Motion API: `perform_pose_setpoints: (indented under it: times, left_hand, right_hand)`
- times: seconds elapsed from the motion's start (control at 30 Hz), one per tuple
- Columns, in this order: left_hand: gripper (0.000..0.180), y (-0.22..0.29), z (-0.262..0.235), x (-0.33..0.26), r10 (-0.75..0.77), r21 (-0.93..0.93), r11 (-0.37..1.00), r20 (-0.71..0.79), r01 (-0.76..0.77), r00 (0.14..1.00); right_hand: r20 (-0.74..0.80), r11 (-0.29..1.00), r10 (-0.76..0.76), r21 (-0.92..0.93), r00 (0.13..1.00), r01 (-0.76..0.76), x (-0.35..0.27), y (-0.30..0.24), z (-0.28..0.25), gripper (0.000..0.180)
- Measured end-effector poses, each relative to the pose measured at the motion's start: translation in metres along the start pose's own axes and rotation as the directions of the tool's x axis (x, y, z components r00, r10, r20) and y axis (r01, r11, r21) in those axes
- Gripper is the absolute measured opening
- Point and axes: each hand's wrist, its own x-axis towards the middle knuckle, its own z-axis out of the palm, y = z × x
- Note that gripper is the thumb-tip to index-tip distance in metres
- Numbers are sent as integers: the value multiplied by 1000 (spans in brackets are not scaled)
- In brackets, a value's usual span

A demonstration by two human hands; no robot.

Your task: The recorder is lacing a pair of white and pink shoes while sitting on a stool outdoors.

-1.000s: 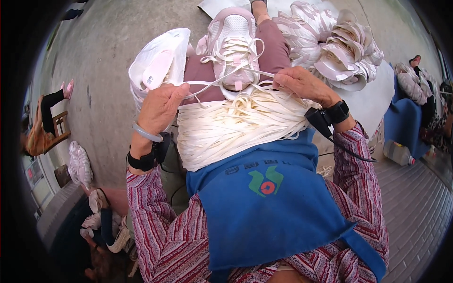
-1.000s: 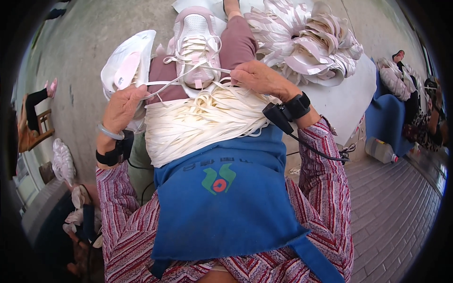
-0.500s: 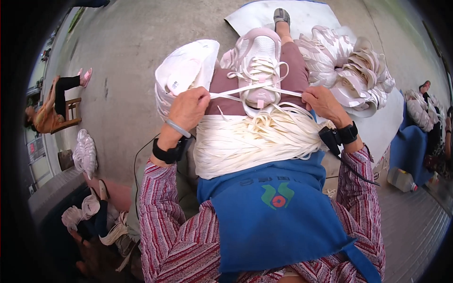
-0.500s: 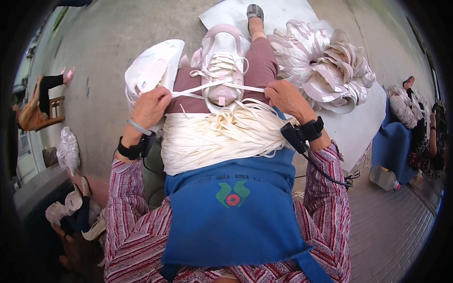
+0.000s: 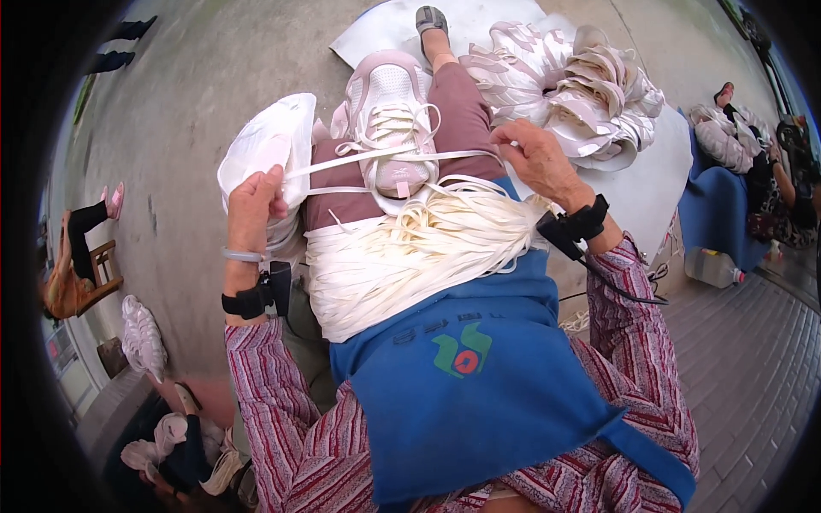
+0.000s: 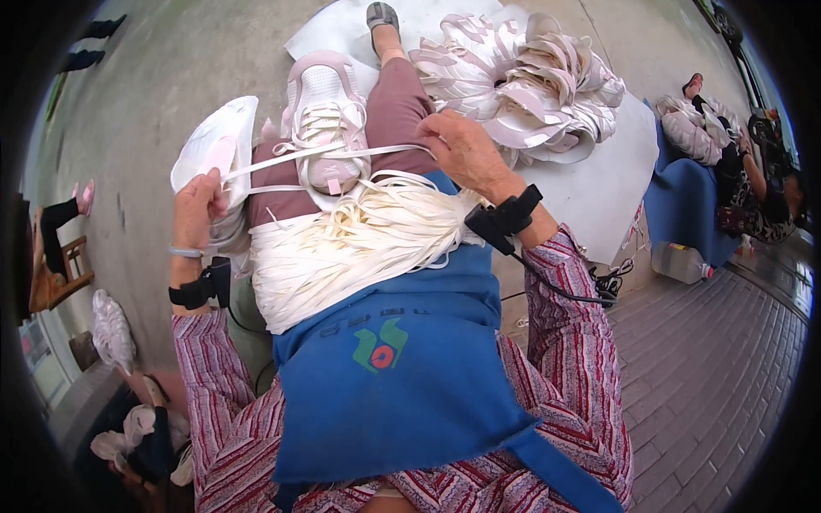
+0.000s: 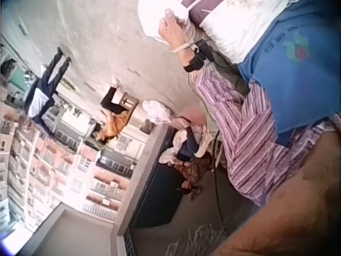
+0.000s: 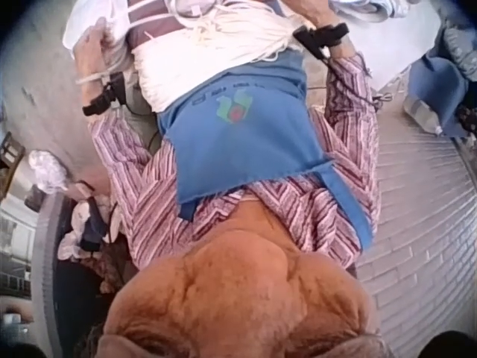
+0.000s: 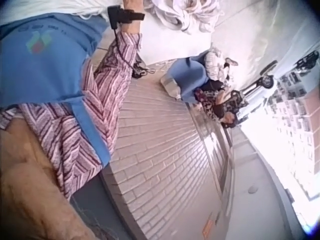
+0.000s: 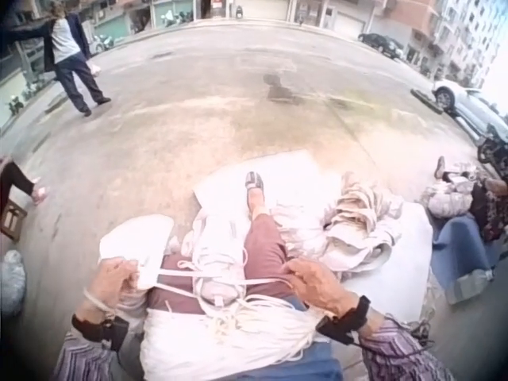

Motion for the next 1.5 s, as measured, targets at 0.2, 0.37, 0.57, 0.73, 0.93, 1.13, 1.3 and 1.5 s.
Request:
perform_pose_setpoints:
  times: [0.2, 0.37, 0.57, 0.73, 0.93, 1.13, 1.3, 1.5]
  left_hand:
    - [24, 17, 7, 3, 128, -485, 870, 46, -90, 991]
    - [28, 16, 7, 8, 335, -830, 557, 199, -23, 921]
    - [23, 19, 9, 3, 355, -708, 703, 275, -62, 894]
    - [27, 44, 19, -16, 435, -692, 707, 266, -144, 860]
    - [28, 52, 45, -48, 383, -472, 875, 542, -106, 748]
    - [27, 40, 63, -65, 267, -407, 913, 578, -11, 771]
    - [23, 51, 77, -76, 238, -246, 966, 716, -82, 656]
    - [24, 31, 83, -83, 173, -115, 985, 766, -132, 619]
  right_hand:
    - [222, 993, -106, -30, 969, 115, -13, 15, 5, 33]
    - [277, 990, -132, -16, 952, 142, -13, 19, 11, 29]
    - [239, 1000, 4, 7, 971, -6, 3, -11, 0, 22]
    - [149, 936, -226, -242, 963, 257, 16, -10, 32, 25]
    - [253, 928, -231, -234, 939, 291, 22, -26, 37, 13]
    - [709, 878, 27, 320, 705, -355, 6, -106, 48, 18]
    - [448, 956, -266, 239, 853, 172, -6, -97, 71, 17]
    - [74, 989, -113, 99, 991, 106, 23, -82, 41, 16]
